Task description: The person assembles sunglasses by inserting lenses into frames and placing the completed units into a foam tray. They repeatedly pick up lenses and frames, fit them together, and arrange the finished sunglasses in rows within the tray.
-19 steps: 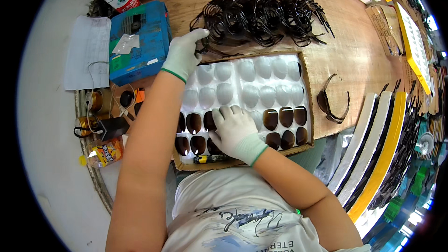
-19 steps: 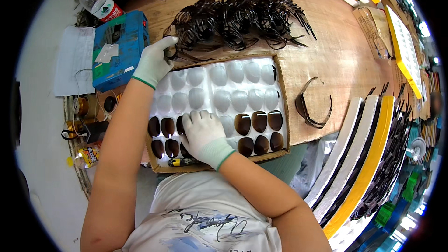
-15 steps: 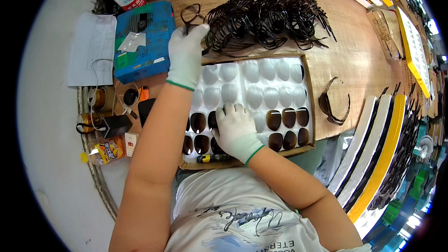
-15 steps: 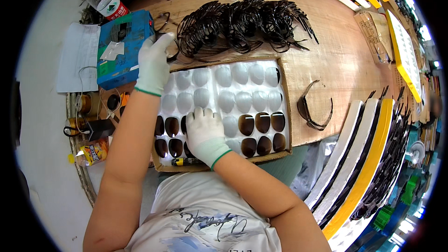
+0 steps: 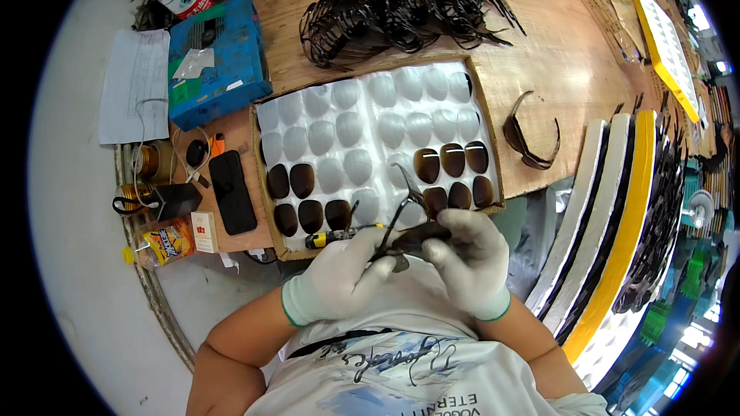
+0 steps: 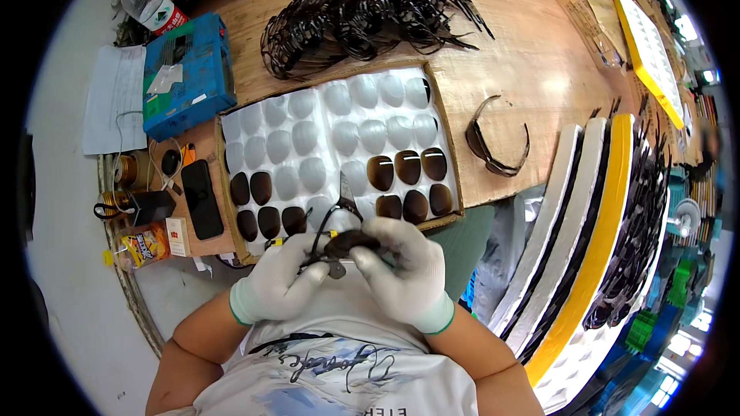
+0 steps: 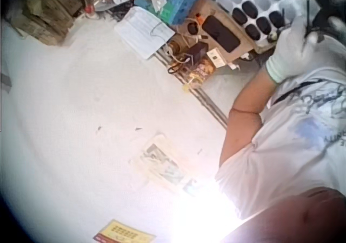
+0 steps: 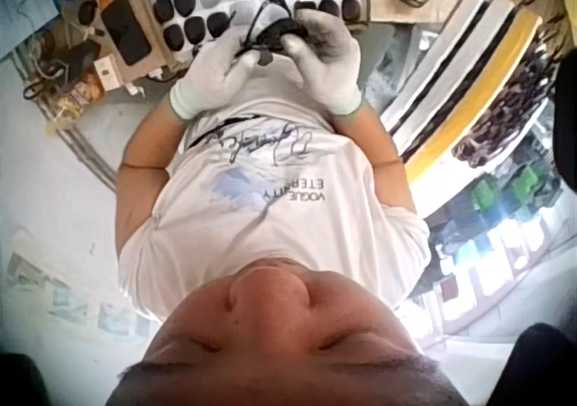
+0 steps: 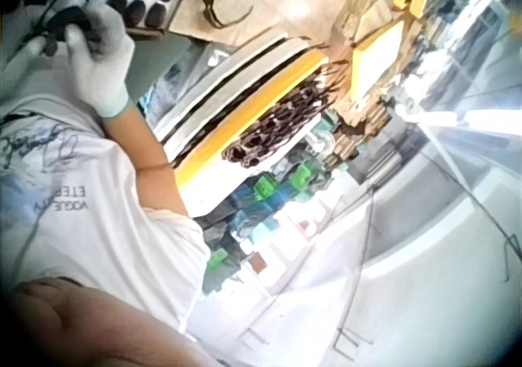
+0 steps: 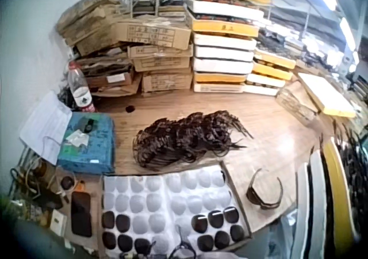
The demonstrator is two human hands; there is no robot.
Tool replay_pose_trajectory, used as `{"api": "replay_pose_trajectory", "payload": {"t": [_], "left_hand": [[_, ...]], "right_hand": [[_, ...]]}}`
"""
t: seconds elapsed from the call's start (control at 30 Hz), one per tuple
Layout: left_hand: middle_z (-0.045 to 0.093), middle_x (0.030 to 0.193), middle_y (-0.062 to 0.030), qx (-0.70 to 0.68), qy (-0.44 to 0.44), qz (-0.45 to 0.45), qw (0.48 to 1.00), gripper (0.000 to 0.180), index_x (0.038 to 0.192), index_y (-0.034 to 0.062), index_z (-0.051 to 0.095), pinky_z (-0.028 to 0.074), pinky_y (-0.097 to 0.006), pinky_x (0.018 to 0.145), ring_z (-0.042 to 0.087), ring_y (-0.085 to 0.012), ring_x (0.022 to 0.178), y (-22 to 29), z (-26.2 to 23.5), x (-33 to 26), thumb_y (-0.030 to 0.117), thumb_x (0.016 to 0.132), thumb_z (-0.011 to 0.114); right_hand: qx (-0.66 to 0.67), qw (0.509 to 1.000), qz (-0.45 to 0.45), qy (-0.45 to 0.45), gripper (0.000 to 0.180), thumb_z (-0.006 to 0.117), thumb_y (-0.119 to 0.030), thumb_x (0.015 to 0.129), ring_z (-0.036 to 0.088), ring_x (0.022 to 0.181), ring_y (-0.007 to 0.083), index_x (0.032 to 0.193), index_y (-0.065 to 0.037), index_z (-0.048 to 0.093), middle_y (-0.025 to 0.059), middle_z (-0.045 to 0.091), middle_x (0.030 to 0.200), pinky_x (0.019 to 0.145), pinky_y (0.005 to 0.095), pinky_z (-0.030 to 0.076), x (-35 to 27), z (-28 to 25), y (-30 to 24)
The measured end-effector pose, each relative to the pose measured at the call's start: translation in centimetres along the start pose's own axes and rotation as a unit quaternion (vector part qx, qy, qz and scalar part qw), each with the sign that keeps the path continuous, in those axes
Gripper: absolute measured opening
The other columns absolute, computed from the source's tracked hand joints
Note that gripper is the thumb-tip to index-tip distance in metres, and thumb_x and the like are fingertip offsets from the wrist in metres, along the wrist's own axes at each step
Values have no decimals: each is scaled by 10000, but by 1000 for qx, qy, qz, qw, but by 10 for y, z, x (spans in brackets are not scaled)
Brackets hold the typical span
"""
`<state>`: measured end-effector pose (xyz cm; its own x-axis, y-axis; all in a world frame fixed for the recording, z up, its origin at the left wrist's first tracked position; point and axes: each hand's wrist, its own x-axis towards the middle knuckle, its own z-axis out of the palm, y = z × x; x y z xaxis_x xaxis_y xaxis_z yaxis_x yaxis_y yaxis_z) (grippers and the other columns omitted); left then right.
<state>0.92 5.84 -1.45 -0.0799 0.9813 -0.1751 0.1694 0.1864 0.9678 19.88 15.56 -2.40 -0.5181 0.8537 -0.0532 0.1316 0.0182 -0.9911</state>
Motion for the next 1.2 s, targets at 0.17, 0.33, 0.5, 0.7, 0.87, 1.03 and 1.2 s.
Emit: {"api": "replay_pose_trajectory", "payload": {"t": [0.17, 0.33, 0.5, 0.7, 0.87, 1.03, 1.2], "left_hand": [[708, 856, -177, 33, -31, 9, 999, 230, 1118, -40, 587, 550, -415, 704, 711, -354, 768, 5, 10, 5, 148, 1003, 522], [697, 812, -174, 4, -60, 44, 997, 216, 1077, -40, 596, 549, -390, 671, 704, -328, 724, 14, 12, -5, 155, 1003, 539], [688, 751, -151, 51, -82, 65, 993, 222, 1044, -40, 605, 543, -372, 614, 697, -292, 656, 11, 6, -10, 173, 999, 561], [710, 724, -85, 76, -39, 62, 994, 201, 979, -23, 630, 553, -314, 620, 686, -186, 614, 31, 4, -9, 132, 961, 504], [666, 665, -101, 62, -39, 19, 997, 220, 1002, -27, 640, 530, -340, 590, 675, -231, 587, 33, 4, -7, 176, 999, 556], [686, 731, -130, -37, -100, -94, 990, 198, 999, -31, 636, 527, -326, 624, 675, -194, 640, 33, -2, 4, 140, 979, 537], [686, 780, -185, 51, -88, -49, 994, 239, 1112, -35, 602, 534, -355, 635, 691, -266, 658, 42, 1, 8, 140, 951, 581]], "right_hand": [[142, 985, 85, -47, 207, 642, -10, 960, 671, 811, 119, 1151, 67, 630, 102, 698, 994, 708, 261, 547, -1, -8, -15], [250, 944, 191, -104, 199, 603, -72, 987, 626, 780, 111, 1126, 67, 634, 76, 665, 922, 682, 279, 532, -1, -22, -10], [294, 908, 204, -217, 297, 587, -232, 1024, 601, 723, 129, 1010, 52, 673, 64, 650, 827, 676, 294, 512, 5, -34, -5], [290, 908, 231, -195, 324, 587, -248, 1030, 582, 681, 122, 938, 48, 677, 59, 634, 773, 644, 279, 491, 0, -25, -8], [265, 918, 231, -182, 337, 584, -265, 1029, 577, 680, 118, 966, 55, 669, 60, 634, 785, 634, 265, 479, -3, -25, -15], [145, 950, 200, -192, 305, 634, -243, 1007, 578, 696, 109, 1027, 60, 658, 59, 638, 807, 661, 260, 486, -6, -33, -20], [66, 966, 153, -199, 218, 708, -147, 944, 565, 718, 88, 1035, 48, 667, 46, 645, 793, 664, 265, 494, 2, -34, -28]]}}
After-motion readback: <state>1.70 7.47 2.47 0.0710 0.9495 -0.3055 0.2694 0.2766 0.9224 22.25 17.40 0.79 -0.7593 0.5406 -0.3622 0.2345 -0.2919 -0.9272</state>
